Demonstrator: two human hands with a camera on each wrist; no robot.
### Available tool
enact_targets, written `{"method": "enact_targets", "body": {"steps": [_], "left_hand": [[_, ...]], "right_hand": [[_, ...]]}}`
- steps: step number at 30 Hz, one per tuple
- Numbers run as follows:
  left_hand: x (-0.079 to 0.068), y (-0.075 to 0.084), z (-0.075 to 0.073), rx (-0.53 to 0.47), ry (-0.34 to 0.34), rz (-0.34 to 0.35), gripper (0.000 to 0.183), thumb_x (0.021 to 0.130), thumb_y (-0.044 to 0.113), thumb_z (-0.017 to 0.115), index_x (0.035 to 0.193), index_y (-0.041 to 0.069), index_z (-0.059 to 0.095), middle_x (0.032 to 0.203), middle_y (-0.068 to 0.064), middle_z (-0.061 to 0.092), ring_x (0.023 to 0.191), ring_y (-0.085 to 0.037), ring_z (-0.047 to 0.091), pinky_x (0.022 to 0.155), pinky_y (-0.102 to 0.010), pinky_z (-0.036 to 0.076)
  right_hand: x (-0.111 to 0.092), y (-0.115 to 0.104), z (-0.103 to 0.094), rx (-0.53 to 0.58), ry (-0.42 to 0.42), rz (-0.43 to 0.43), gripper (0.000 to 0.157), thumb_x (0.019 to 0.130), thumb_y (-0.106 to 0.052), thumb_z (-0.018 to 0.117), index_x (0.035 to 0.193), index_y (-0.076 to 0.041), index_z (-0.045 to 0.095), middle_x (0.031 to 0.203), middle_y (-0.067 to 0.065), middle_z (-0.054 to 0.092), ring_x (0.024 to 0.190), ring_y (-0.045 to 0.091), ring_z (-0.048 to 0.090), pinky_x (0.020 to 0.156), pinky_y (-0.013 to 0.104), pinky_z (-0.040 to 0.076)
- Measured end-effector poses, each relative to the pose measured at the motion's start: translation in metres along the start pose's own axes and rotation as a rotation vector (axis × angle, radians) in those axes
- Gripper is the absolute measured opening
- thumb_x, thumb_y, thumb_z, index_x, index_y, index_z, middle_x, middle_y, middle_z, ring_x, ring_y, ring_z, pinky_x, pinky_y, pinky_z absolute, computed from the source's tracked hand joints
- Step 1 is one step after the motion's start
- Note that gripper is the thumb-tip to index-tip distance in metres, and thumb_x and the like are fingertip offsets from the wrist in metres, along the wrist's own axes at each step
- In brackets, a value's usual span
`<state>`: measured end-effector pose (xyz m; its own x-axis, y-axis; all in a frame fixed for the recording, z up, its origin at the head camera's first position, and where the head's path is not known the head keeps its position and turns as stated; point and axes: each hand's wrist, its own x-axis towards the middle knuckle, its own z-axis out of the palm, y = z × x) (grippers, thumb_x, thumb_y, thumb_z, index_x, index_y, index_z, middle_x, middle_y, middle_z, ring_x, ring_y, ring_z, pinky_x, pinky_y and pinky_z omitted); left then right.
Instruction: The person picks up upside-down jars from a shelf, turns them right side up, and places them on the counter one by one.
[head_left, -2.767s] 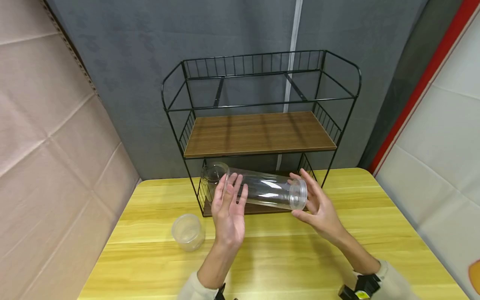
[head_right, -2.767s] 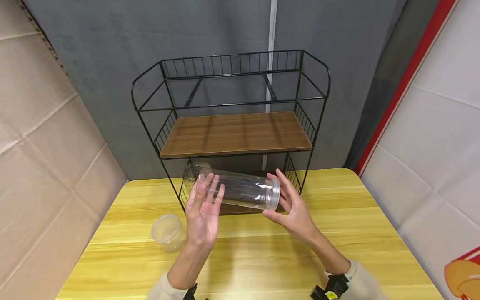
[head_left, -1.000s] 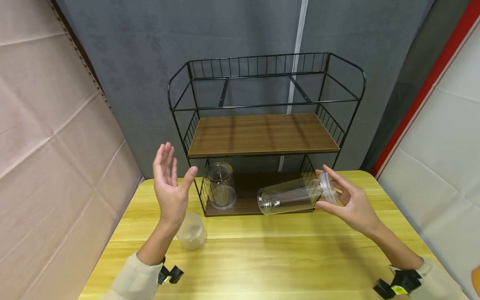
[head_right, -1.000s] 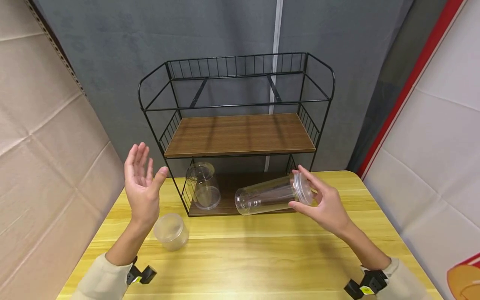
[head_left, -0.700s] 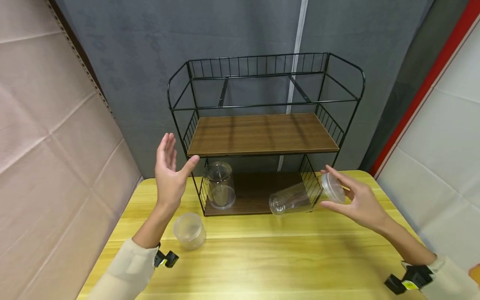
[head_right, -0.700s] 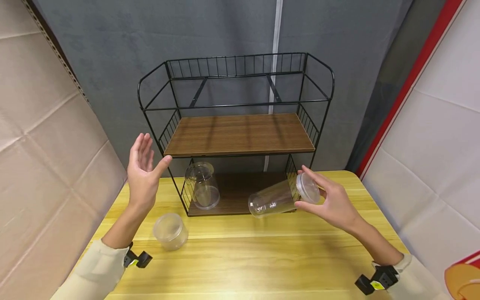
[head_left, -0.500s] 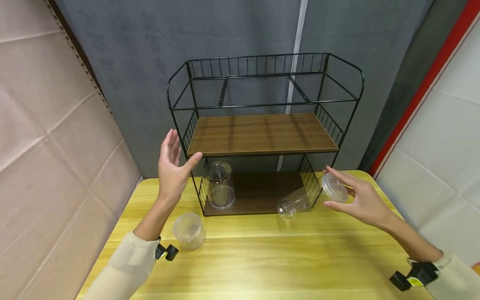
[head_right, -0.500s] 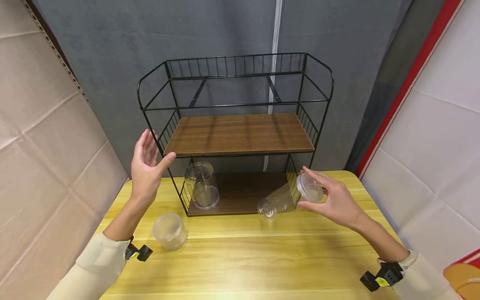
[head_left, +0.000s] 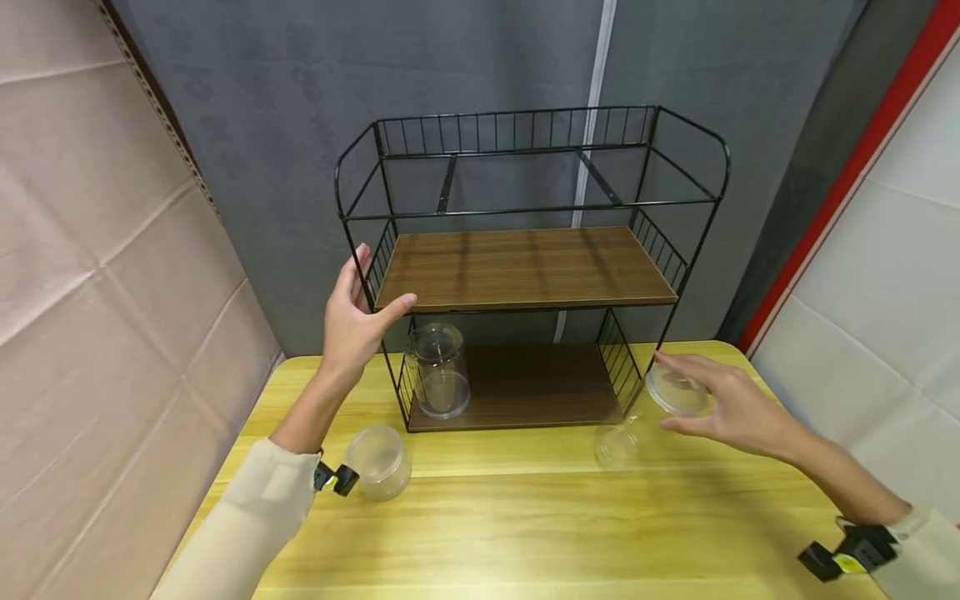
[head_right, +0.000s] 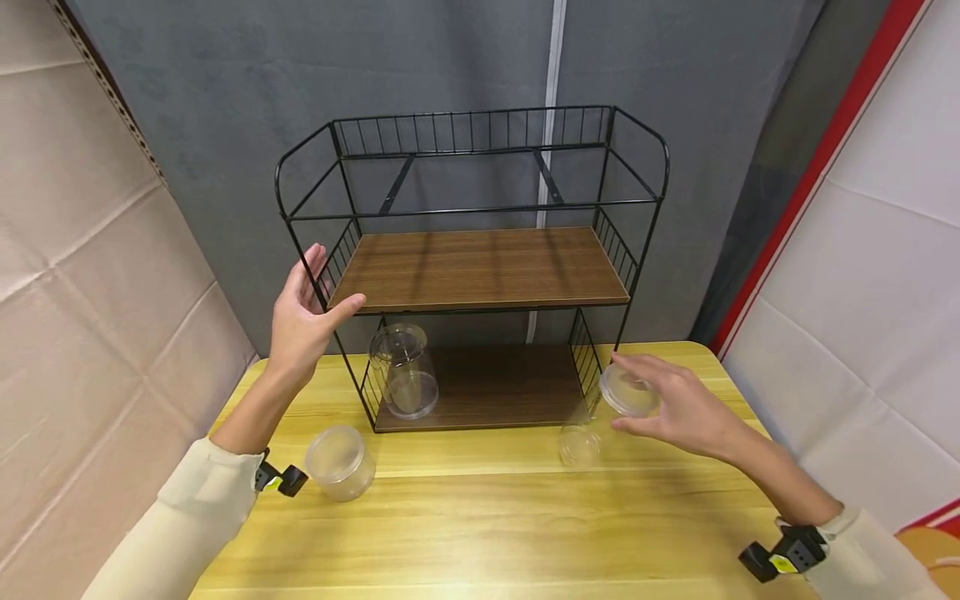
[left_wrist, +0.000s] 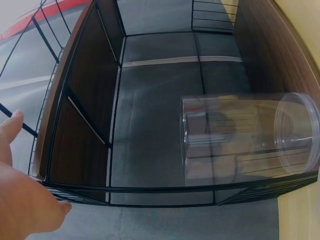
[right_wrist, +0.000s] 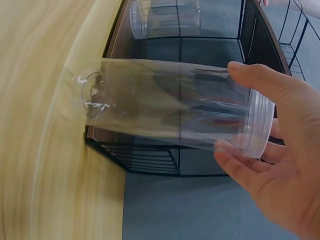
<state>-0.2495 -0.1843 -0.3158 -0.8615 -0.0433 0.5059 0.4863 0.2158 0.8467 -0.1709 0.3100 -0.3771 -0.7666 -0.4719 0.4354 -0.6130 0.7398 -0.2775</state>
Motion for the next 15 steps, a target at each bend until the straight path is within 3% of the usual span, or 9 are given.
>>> {"method": "enact_targets", "body": {"steps": [2,4,8,15], "left_hand": [[0.003,0.001,0.0,0.02,-0.018,-0.007,0.098,0.09,0.019,0.087,0.168,0.016,0.029,0.173,0.003,0.031,0.159,-0.007,0.025,0.131,-0.025,0.02],[0.005,0.001,0.0,0.045,-0.033,-0.018,0.099,0.09,0.022,0.088,0.168,0.018,0.027,0.173,0.004,0.03,0.159,-0.007,0.024,0.131,-0.027,0.019],[0.009,0.001,-0.001,0.095,-0.039,-0.047,0.101,0.09,0.026,0.088,0.169,0.018,0.026,0.174,0.003,0.028,0.16,-0.008,0.022,0.133,-0.032,0.017],[0.016,-0.002,-0.002,0.182,-0.066,-0.091,0.106,0.088,0.036,0.09,0.17,0.018,0.025,0.174,0.0,0.028,0.161,-0.016,0.021,0.132,-0.044,0.022]], "right_hand": [[-0.002,0.004,-0.001,-0.009,-0.004,-0.003,0.091,0.072,-0.031,0.099,0.147,0.002,0.06,0.138,0.023,0.067,0.108,0.035,0.073,0.081,0.051,0.063],[-0.003,0.008,-0.002,-0.013,-0.002,-0.01,0.091,0.071,-0.031,0.1,0.146,0.003,0.06,0.136,0.023,0.068,0.103,0.033,0.074,0.079,0.052,0.064],[-0.004,0.015,-0.003,-0.026,0.003,-0.023,0.091,0.069,-0.029,0.101,0.144,0.004,0.062,0.133,0.021,0.07,0.097,0.028,0.076,0.075,0.045,0.065],[-0.011,0.023,-0.002,-0.011,-0.037,0.025,0.088,0.072,-0.027,0.099,0.142,0.009,0.06,0.132,0.028,0.067,0.095,0.031,0.076,0.072,0.039,0.065]]}}
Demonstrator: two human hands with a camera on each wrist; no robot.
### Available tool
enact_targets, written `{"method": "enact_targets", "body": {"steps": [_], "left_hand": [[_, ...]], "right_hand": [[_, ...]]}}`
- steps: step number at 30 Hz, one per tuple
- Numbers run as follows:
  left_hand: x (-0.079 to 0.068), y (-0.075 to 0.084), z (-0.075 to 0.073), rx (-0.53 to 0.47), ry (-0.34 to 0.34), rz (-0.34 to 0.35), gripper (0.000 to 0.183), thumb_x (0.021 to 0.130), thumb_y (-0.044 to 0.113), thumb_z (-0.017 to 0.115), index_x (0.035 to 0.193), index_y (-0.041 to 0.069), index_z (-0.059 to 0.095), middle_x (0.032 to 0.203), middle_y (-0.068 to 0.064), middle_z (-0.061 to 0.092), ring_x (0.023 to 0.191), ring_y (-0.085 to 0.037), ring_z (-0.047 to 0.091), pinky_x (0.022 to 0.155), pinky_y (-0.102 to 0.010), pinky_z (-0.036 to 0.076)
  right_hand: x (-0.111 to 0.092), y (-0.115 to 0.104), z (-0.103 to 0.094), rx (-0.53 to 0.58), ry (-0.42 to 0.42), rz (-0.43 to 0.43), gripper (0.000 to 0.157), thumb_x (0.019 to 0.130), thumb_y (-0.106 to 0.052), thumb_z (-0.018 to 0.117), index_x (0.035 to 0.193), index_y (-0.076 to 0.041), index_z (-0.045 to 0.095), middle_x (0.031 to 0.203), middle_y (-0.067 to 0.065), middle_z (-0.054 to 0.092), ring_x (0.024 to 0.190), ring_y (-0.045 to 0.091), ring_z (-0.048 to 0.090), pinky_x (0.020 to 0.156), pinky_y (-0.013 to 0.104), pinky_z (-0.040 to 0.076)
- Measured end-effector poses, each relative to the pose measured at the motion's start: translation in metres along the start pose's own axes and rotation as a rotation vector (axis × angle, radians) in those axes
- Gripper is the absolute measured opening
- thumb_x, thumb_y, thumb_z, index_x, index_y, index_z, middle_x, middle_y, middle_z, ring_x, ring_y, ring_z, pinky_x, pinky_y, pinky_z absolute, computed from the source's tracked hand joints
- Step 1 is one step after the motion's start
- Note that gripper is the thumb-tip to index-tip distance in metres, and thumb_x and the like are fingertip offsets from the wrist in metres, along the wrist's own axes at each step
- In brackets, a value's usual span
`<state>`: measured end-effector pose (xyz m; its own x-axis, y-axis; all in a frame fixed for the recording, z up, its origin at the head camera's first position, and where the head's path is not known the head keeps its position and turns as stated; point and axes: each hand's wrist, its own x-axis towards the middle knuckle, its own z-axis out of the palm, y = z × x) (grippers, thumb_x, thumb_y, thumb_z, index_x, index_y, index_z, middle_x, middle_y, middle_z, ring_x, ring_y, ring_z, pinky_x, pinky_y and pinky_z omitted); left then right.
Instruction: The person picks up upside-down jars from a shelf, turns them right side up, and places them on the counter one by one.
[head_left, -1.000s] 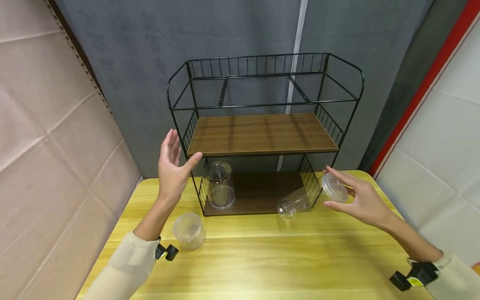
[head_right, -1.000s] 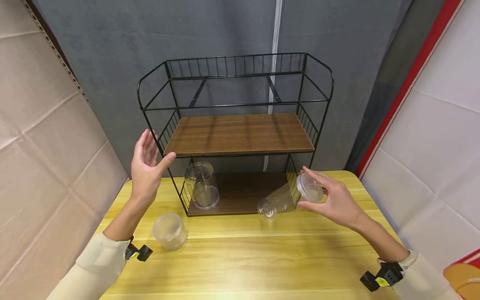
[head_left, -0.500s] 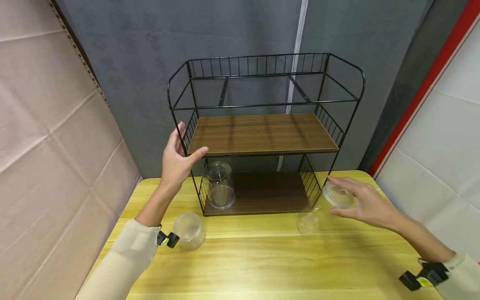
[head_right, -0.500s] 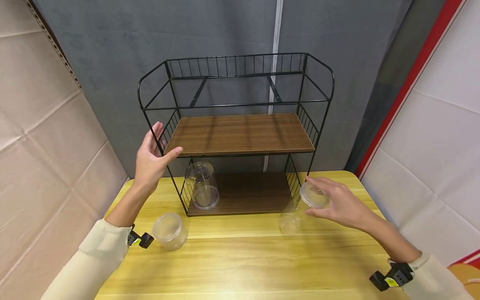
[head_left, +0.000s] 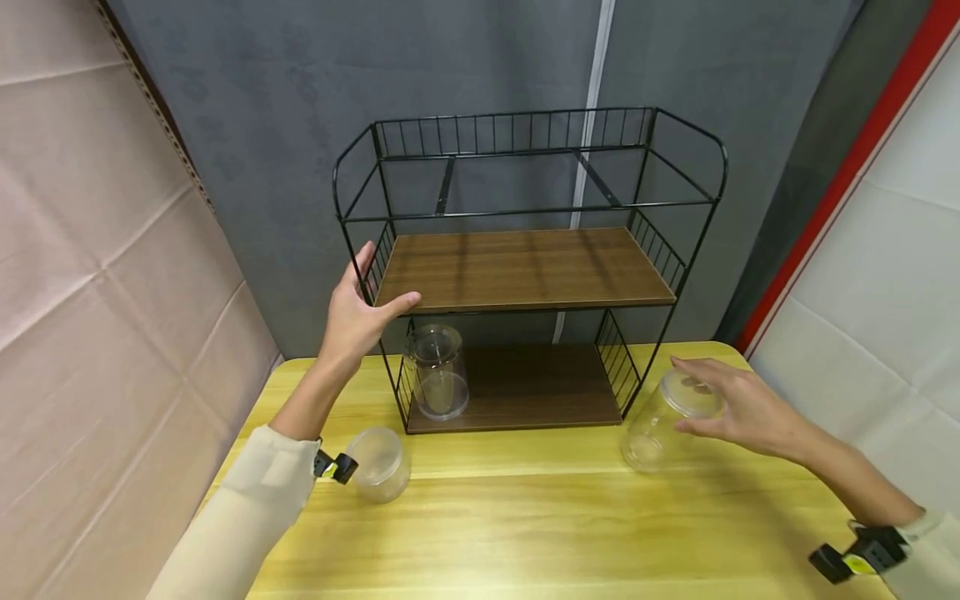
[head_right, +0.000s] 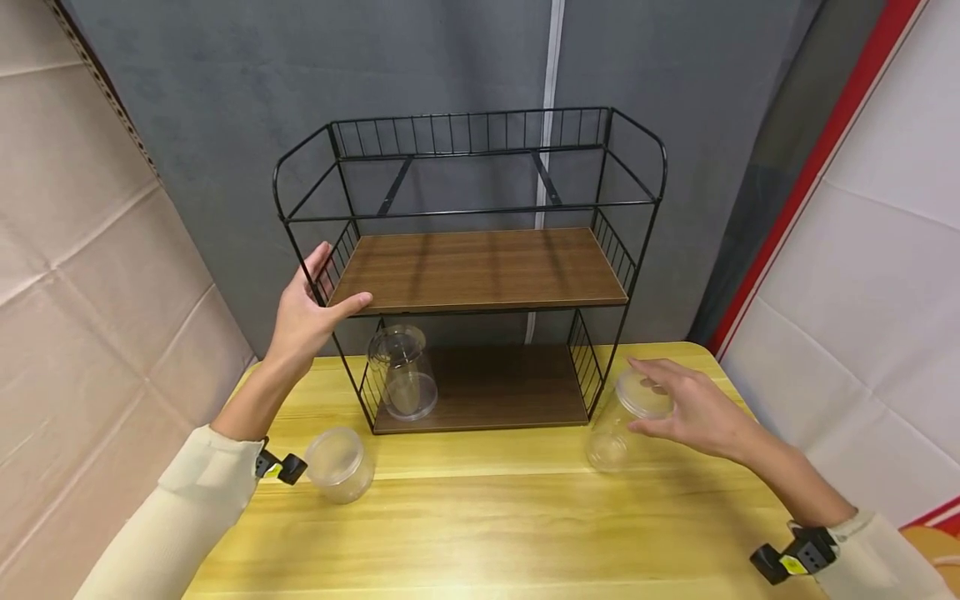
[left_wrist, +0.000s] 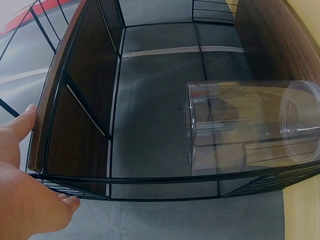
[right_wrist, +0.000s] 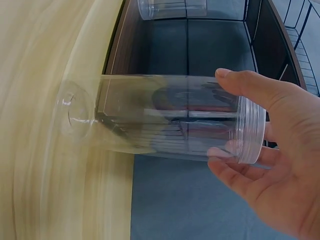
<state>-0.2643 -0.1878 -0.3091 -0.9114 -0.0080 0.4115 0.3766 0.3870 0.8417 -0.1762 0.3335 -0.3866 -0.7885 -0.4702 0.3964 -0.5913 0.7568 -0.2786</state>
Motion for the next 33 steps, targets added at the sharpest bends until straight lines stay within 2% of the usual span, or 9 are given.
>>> {"method": "enact_targets", "body": {"steps": [5,15,20,25,29,31,33], "left_hand": [[0.0,-0.002,-0.002,0.016,-0.026,-0.017,0.106,0.087,0.039,0.089,0.17,0.02,0.026,0.174,-0.002,0.027,0.161,-0.022,0.024,0.131,-0.048,0.025],[0.001,-0.009,-0.003,-0.056,-0.073,-0.008,0.103,0.09,0.033,0.088,0.17,0.026,0.023,0.175,-0.002,0.026,0.16,-0.016,0.026,0.131,-0.038,0.026],[0.002,-0.01,-0.003,-0.089,-0.076,0.022,0.102,0.091,0.028,0.087,0.17,0.017,0.023,0.175,-0.009,0.026,0.16,-0.017,0.026,0.131,-0.036,0.026],[0.002,-0.009,-0.002,-0.097,-0.077,0.03,0.102,0.092,0.028,0.086,0.17,0.014,0.023,0.175,-0.008,0.026,0.16,-0.018,0.026,0.131,-0.036,0.025],[0.002,-0.009,0.0,-0.102,-0.073,0.031,0.101,0.092,0.028,0.086,0.17,0.014,0.023,0.175,-0.01,0.026,0.16,-0.019,0.026,0.131,-0.036,0.025],[0.002,-0.01,0.0,-0.1,-0.07,0.033,0.1,0.092,0.028,0.086,0.17,0.013,0.023,0.174,-0.011,0.026,0.16,-0.019,0.027,0.131,-0.036,0.025],[0.002,-0.01,0.0,-0.099,-0.065,0.039,0.1,0.093,0.027,0.085,0.169,0.013,0.024,0.174,-0.012,0.027,0.16,-0.021,0.027,0.131,-0.036,0.026]], "right_hand": [[-0.001,0.002,0.002,0.015,-0.014,0.012,0.088,0.073,-0.026,0.099,0.143,0.01,0.059,0.132,0.029,0.067,0.097,0.032,0.075,0.072,0.039,0.065],[0.001,-0.002,0.005,0.049,-0.069,0.067,0.088,0.082,-0.03,0.094,0.149,0.009,0.053,0.141,0.034,0.059,0.101,0.039,0.074,0.074,0.045,0.066],[0.002,-0.007,0.006,0.068,-0.084,0.078,0.088,0.083,-0.03,0.093,0.15,0.009,0.051,0.143,0.035,0.056,0.101,0.044,0.074,0.076,0.049,0.065],[0.002,-0.011,0.007,0.014,-0.089,0.078,0.09,0.082,-0.032,0.093,0.15,0.009,0.051,0.144,0.036,0.055,0.105,0.045,0.072,0.08,0.055,0.064],[0.001,-0.013,0.008,-0.083,-0.044,0.058,0.093,0.078,-0.039,0.095,0.147,0.007,0.055,0.142,0.033,0.058,0.118,0.05,0.064,0.087,0.066,0.058],[0.0,-0.014,0.008,-0.135,0.009,0.027,0.095,0.072,-0.042,0.097,0.144,0.007,0.059,0.139,0.031,0.061,0.12,0.053,0.06,0.085,0.07,0.056],[-0.001,-0.017,0.007,-0.19,0.065,-0.001,0.095,0.068,-0.044,0.098,0.141,0.005,0.062,0.136,0.029,0.064,0.117,0.051,0.062,0.078,0.067,0.058]]}}
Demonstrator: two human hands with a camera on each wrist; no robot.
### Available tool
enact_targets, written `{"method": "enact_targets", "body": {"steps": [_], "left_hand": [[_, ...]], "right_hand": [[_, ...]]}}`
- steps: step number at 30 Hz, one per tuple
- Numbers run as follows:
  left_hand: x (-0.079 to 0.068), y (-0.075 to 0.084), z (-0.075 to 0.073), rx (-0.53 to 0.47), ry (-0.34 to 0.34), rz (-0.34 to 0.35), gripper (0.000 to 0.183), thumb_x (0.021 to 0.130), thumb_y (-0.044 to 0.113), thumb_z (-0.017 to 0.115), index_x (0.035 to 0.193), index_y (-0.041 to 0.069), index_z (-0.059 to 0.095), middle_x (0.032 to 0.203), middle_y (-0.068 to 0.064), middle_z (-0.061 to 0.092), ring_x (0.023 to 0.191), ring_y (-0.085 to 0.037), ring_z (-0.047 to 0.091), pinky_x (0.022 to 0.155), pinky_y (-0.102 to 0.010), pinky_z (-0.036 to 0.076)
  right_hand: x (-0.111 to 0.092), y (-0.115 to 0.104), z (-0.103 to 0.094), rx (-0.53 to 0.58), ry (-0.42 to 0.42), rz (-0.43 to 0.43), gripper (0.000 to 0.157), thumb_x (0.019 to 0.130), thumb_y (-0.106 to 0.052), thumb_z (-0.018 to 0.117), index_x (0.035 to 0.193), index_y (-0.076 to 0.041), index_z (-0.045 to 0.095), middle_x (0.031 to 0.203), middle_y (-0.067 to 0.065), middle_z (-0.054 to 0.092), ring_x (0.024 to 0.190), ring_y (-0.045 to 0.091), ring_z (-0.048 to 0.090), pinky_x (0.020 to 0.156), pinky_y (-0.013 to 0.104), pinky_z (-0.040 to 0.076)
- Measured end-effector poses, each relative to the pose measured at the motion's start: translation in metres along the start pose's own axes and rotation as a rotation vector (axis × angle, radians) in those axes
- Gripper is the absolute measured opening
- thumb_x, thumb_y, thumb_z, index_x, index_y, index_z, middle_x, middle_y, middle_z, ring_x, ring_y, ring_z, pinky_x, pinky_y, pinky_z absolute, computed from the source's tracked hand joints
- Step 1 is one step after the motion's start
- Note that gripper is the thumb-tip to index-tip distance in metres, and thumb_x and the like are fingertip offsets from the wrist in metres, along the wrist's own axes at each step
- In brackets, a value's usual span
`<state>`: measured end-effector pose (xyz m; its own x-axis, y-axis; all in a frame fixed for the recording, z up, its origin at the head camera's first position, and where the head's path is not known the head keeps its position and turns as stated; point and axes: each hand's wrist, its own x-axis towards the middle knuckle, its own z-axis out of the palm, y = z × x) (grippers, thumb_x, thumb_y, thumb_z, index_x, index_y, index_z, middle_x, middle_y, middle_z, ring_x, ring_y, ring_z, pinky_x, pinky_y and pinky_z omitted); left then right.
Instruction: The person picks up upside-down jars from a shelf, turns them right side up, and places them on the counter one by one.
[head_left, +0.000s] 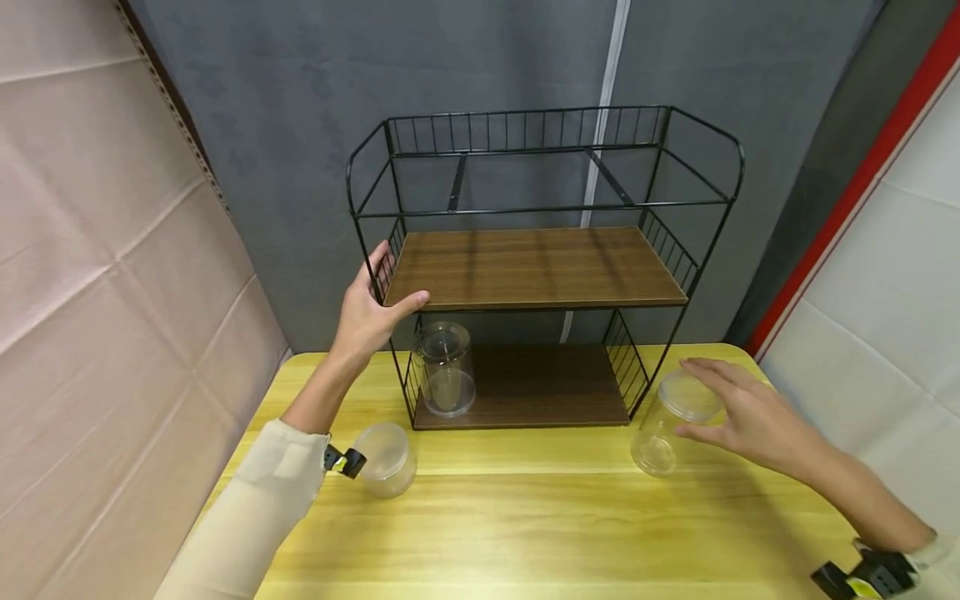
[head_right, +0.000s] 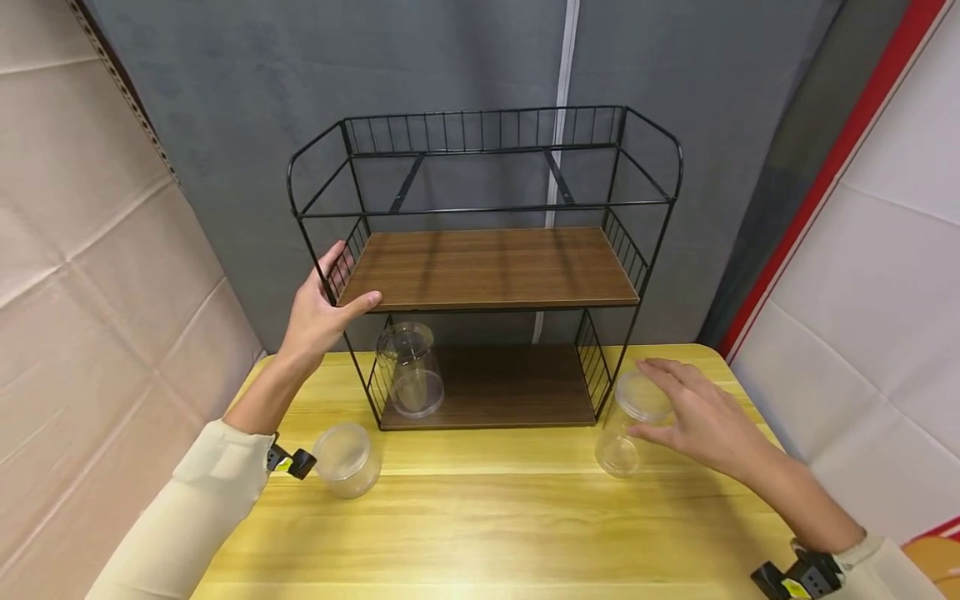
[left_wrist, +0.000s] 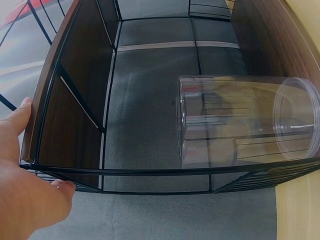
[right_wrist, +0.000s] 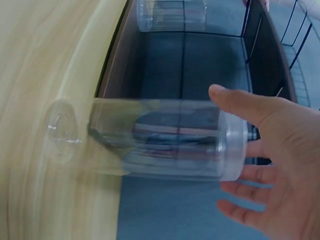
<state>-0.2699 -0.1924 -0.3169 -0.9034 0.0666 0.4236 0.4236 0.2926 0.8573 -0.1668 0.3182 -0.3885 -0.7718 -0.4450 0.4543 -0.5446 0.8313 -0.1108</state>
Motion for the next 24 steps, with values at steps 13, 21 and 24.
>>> {"method": "enact_targets", "body": {"steps": [13,21,24], "left_hand": [[0.0,0.002,0.001,0.018,-0.01,0.004,0.098,0.093,0.027,0.085,0.17,0.016,0.024,0.174,-0.01,0.028,0.159,-0.018,0.028,0.131,-0.036,0.026],[-0.001,0.002,0.0,0.011,-0.019,0.0,0.1,0.093,0.029,0.085,0.17,0.016,0.022,0.174,-0.008,0.026,0.16,-0.018,0.027,0.131,-0.037,0.026],[-0.001,0.0,-0.001,0.023,-0.018,0.001,0.099,0.093,0.029,0.084,0.17,0.016,0.023,0.174,-0.008,0.027,0.16,-0.018,0.027,0.131,-0.037,0.026]], "right_hand": [[0.008,-0.041,-0.021,-0.055,0.09,-0.071,0.086,0.074,-0.045,0.095,0.14,0.0,0.065,0.135,0.023,0.067,0.113,0.044,0.068,0.069,0.056,0.062],[0.025,-0.07,-0.006,0.059,0.038,-0.096,0.088,0.073,-0.032,0.097,0.147,-0.001,0.06,0.14,0.021,0.064,0.121,0.043,0.065,0.088,0.063,0.06],[0.033,-0.078,0.006,0.111,0.022,-0.115,0.089,0.076,-0.032,0.096,0.149,-0.002,0.057,0.141,0.019,0.064,0.122,0.041,0.066,0.091,0.06,0.061]]}}
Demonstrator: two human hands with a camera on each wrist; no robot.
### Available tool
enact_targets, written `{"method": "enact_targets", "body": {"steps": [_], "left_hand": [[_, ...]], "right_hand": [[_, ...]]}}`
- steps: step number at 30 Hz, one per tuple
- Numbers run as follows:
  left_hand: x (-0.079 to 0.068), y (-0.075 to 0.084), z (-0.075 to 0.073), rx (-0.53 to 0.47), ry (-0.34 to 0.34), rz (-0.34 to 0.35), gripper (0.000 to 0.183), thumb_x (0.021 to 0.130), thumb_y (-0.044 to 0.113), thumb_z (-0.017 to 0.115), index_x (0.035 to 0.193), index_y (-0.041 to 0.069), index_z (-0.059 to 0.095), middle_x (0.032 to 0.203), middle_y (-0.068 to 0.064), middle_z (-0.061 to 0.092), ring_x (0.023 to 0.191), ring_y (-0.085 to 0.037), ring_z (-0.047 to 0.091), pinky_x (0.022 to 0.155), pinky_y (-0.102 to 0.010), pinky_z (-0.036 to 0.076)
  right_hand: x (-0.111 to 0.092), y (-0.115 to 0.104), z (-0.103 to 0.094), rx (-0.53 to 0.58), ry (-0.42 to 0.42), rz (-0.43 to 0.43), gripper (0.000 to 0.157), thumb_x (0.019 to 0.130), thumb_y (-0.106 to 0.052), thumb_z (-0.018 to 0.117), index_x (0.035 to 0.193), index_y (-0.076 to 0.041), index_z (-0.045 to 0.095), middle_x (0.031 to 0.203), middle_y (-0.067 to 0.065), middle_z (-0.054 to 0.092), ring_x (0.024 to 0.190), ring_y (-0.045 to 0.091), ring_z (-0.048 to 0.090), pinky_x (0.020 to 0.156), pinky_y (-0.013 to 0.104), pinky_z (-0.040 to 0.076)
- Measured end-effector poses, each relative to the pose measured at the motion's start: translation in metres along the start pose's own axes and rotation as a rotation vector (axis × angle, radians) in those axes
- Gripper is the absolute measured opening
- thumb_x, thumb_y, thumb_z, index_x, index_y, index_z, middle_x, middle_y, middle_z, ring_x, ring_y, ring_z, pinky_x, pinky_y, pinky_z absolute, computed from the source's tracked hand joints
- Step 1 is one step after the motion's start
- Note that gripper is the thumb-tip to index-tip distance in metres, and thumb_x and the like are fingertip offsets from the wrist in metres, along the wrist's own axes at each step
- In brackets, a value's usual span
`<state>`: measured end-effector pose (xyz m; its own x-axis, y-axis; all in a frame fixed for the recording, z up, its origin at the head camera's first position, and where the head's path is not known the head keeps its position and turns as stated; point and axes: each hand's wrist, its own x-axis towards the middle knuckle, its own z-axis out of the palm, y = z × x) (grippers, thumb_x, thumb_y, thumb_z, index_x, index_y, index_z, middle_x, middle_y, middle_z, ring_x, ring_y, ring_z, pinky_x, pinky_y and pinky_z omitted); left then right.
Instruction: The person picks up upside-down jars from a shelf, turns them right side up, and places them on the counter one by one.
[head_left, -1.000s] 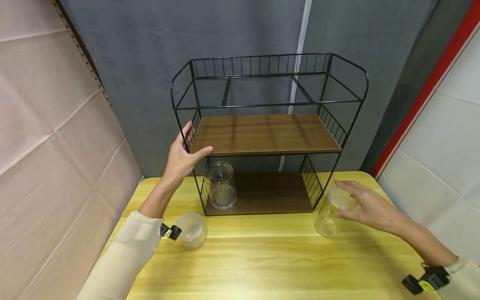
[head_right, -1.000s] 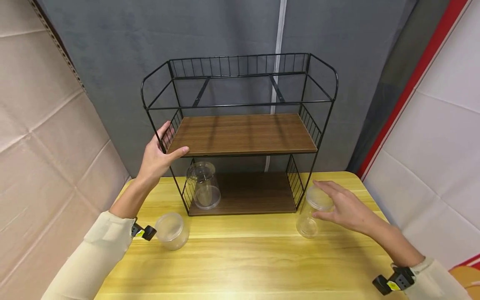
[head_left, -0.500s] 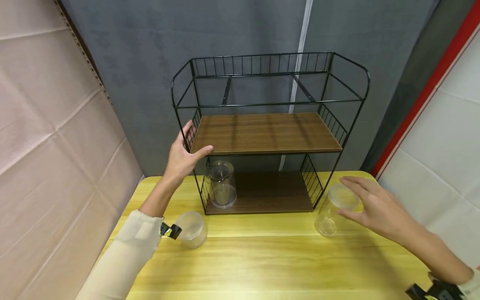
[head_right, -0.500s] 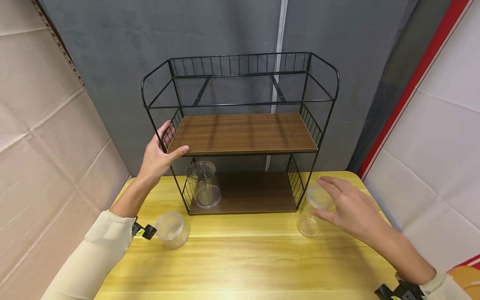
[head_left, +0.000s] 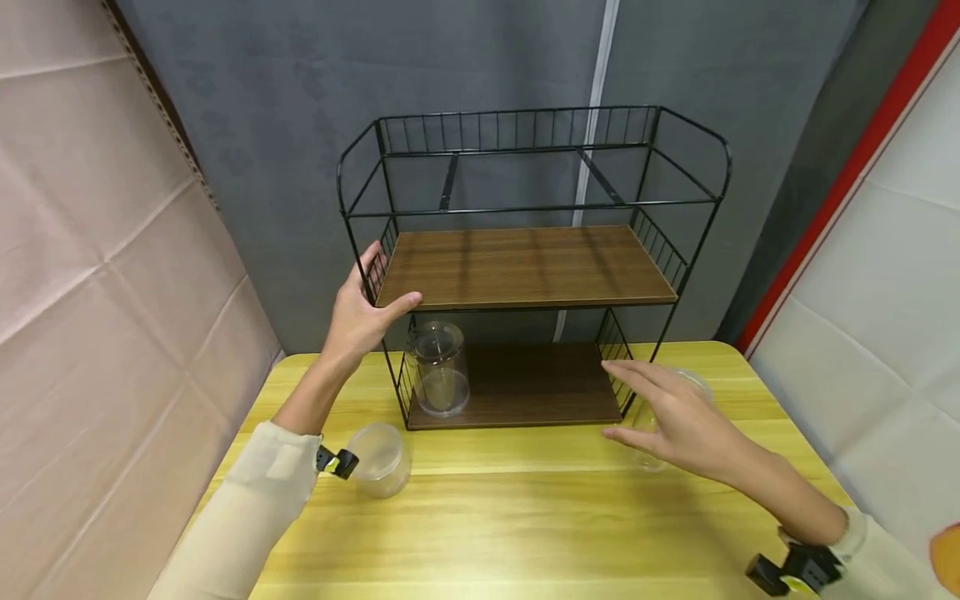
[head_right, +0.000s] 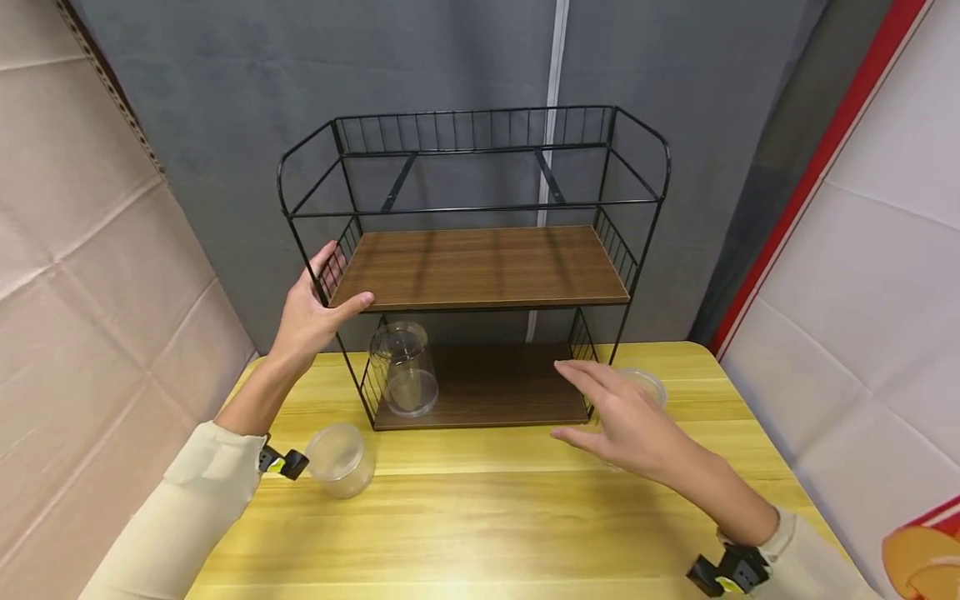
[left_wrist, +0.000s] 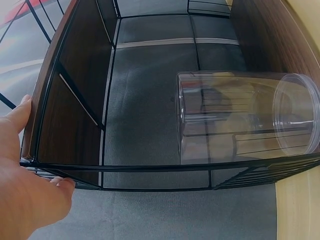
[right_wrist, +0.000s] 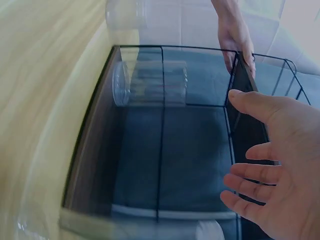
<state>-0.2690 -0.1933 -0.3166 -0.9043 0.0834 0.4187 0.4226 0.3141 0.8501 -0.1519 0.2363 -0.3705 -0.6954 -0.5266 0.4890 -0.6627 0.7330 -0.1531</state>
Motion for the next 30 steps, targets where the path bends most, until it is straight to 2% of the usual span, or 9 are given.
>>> {"method": "enact_targets", "body": {"steps": [5,11,15,20,26,30], "left_hand": [[-0.002,-0.002,-0.003,0.01,-0.004,-0.008,0.1,0.094,0.03,0.084,0.17,0.017,0.021,0.175,-0.007,0.025,0.161,-0.018,0.026,0.131,-0.037,0.025],[-0.003,-0.001,-0.003,0.012,-0.009,-0.014,0.1,0.094,0.025,0.084,0.17,0.019,0.02,0.175,-0.008,0.025,0.161,-0.018,0.025,0.131,-0.038,0.025],[-0.003,-0.001,-0.003,0.006,-0.013,-0.004,0.1,0.094,0.023,0.084,0.17,0.018,0.02,0.175,-0.01,0.024,0.161,-0.019,0.025,0.131,-0.039,0.025],[-0.004,-0.002,-0.004,0.017,-0.004,-0.007,0.099,0.094,0.028,0.084,0.17,0.016,0.022,0.175,-0.01,0.026,0.16,-0.018,0.026,0.131,-0.039,0.026],[-0.002,-0.001,-0.003,0.041,-0.001,-0.007,0.101,0.093,0.035,0.085,0.17,0.017,0.022,0.174,-0.007,0.026,0.16,-0.019,0.026,0.131,-0.039,0.026],[-0.001,0.0,-0.002,0.045,-0.003,-0.002,0.1,0.093,0.032,0.085,0.17,0.017,0.022,0.174,-0.006,0.027,0.16,-0.019,0.026,0.131,-0.04,0.026]], "right_hand": [[0.012,-0.009,0.021,0.1,-0.055,0.016,0.088,0.082,-0.035,0.093,0.154,-0.003,0.053,0.147,0.018,0.059,0.127,0.039,0.064,0.092,0.054,0.062],[0.029,-0.017,0.041,0.204,-0.105,0.065,0.088,0.085,-0.038,0.09,0.156,-0.005,0.05,0.153,0.018,0.056,0.135,0.038,0.059,0.1,0.055,0.059],[0.042,-0.02,0.057,0.28,-0.11,0.073,0.088,0.087,-0.037,0.089,0.158,-0.004,0.048,0.154,0.018,0.054,0.131,0.037,0.062,0.1,0.053,0.059],[0.058,-0.025,0.079,0.364,-0.105,0.066,0.088,0.089,-0.036,0.087,0.159,-0.002,0.046,0.153,0.019,0.055,0.124,0.035,0.066,0.099,0.048,0.061],[0.079,-0.031,0.099,0.441,-0.108,0.091,0.091,0.087,-0.035,0.089,0.159,-0.002,0.045,0.155,0.019,0.054,0.132,0.035,0.062,0.103,0.049,0.058],[0.093,-0.034,0.111,0.471,-0.12,0.105,0.091,0.088,-0.035,0.089,0.159,0.0,0.044,0.157,0.021,0.052,0.135,0.036,0.059,0.106,0.051,0.057]]}}
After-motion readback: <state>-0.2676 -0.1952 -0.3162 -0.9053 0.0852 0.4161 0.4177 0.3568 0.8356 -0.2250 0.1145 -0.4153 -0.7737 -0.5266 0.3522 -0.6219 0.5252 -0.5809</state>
